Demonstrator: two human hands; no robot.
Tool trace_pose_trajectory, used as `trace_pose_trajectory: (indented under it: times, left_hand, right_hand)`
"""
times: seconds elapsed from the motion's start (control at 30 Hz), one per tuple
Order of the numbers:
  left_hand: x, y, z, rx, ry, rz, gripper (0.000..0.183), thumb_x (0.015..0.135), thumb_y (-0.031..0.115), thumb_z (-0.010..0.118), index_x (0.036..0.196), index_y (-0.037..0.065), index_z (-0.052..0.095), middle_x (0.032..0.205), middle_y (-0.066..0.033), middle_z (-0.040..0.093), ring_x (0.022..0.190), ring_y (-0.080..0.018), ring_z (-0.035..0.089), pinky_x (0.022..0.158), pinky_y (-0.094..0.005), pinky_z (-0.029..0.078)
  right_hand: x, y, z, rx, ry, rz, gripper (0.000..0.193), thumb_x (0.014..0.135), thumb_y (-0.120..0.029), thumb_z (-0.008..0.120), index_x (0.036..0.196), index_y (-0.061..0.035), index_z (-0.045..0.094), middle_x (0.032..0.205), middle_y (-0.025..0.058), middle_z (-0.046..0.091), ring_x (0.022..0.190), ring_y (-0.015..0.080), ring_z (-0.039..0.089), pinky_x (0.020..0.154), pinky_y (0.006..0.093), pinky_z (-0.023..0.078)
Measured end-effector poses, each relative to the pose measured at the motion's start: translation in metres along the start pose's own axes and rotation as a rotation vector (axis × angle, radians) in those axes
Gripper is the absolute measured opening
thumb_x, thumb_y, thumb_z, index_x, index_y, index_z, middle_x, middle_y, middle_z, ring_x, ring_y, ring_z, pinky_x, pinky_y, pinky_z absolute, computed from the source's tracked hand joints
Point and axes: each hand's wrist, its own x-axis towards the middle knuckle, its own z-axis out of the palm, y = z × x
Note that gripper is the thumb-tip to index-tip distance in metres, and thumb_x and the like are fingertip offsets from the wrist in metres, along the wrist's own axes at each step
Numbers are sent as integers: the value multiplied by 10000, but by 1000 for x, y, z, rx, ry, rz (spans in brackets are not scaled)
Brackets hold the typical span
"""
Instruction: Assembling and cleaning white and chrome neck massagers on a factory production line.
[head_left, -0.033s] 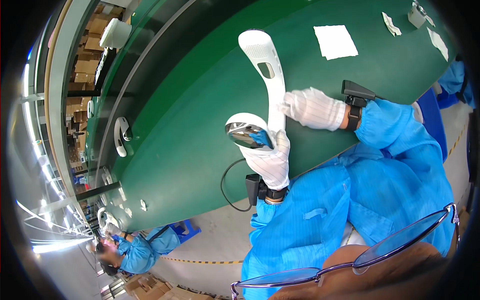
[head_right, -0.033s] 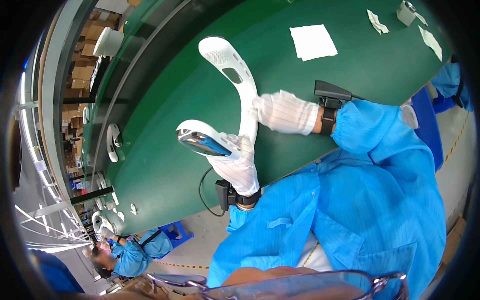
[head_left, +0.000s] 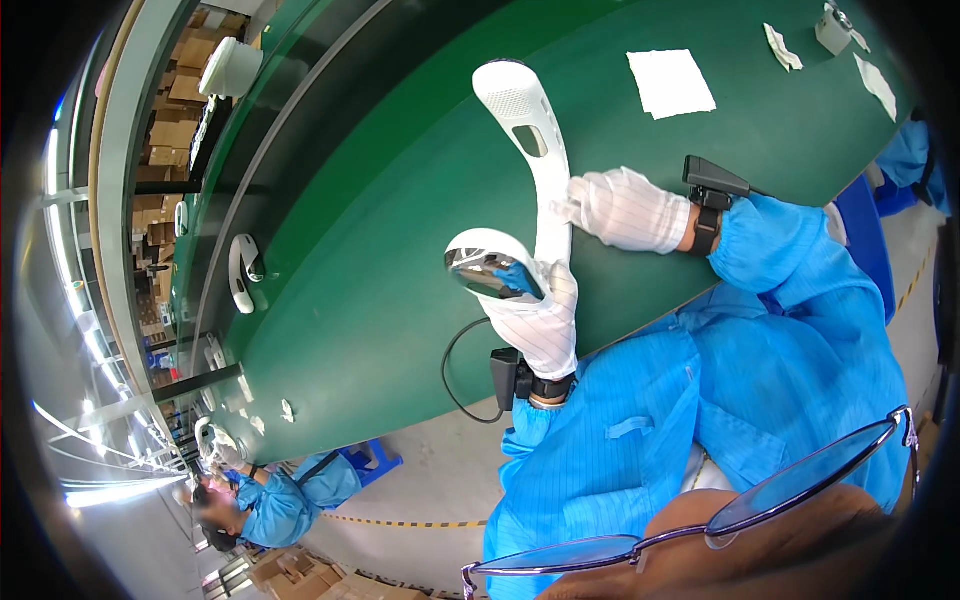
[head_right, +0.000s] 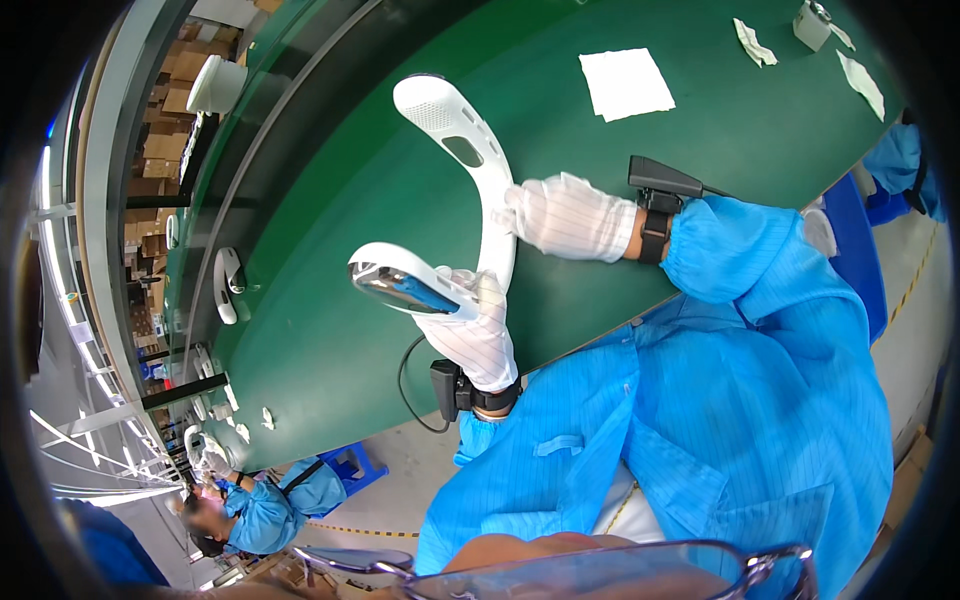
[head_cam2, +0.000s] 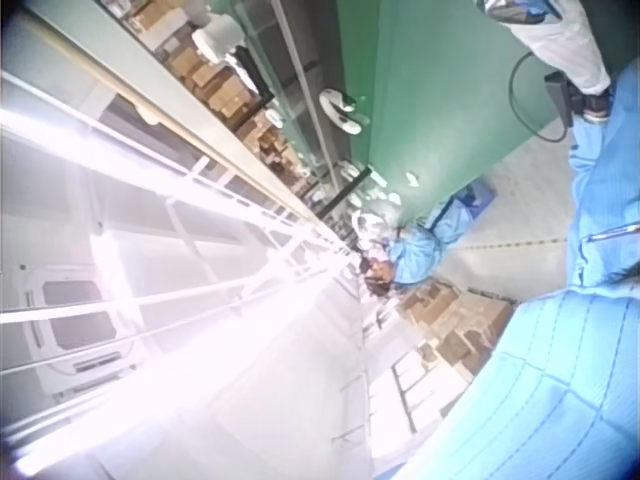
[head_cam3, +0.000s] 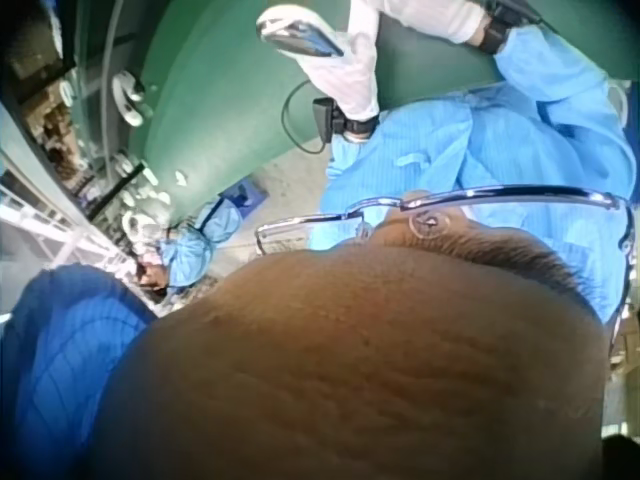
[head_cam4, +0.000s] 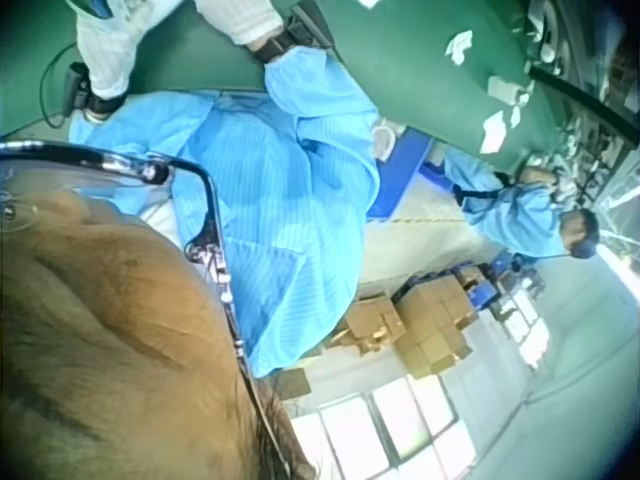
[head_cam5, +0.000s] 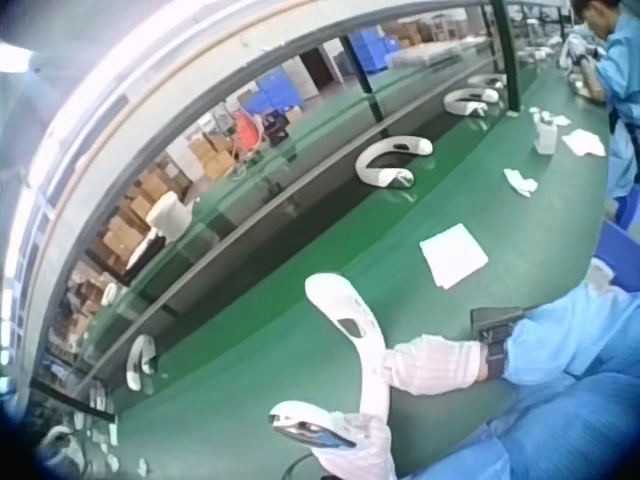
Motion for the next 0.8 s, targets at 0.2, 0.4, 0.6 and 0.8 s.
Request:
trace_pose_trajectory:
  times: [0.2, 0.4, 0.6, 0.8]
  left_hand:
    - [-9, -16, -6, 2, -70, 33, 451, 721, 12, 761, 1078, 5, 485, 891, -81, 567, 783, -192, 587, 753, -334, 494]
    - [-10, -16, -6, -99, -40, 85, 335, 667, 117, 835, 919, 68, 619, 936, -85, 627, 842, -257, 640, 780, -389, 511]
    - [-19, -7, 5, -157, -98, 332, 422, 628, 58, 851, 945, 64, 573, 828, -93, 623, 756, -319, 646, 707, -397, 544]
    - [-25, 9, 20, 67, -100, 654, 304, 698, 111, 821, 883, 76, 583, 779, -70, 621, 703, -273, 630, 728, -425, 542]
  right_hand:
    - [-16, 10, 3, 116, -86, 26, 258, 900, -159, 537, 1133, -106, 635, 842, 68, 546, 655, 207, 587, 493, 367, 457]
    - [-29, 13, -19, 366, 52, 25, 174, 895, -131, 556, 1028, -63, 646, 805, 77, 568, 633, 234, 602, 508, 354, 505]
    - [-12, 5, -14, 202, 304, 30, 298, 851, -109, 571, 1131, -39, 645, 893, 69, 586, 694, 199, 601, 497, 330, 494]
    - [-14, -1, 3, 65, 185, -23, 347, 890, -145, 538, 1209, -34, 618, 956, 77, 604, 742, 200, 610, 567, 337, 502]
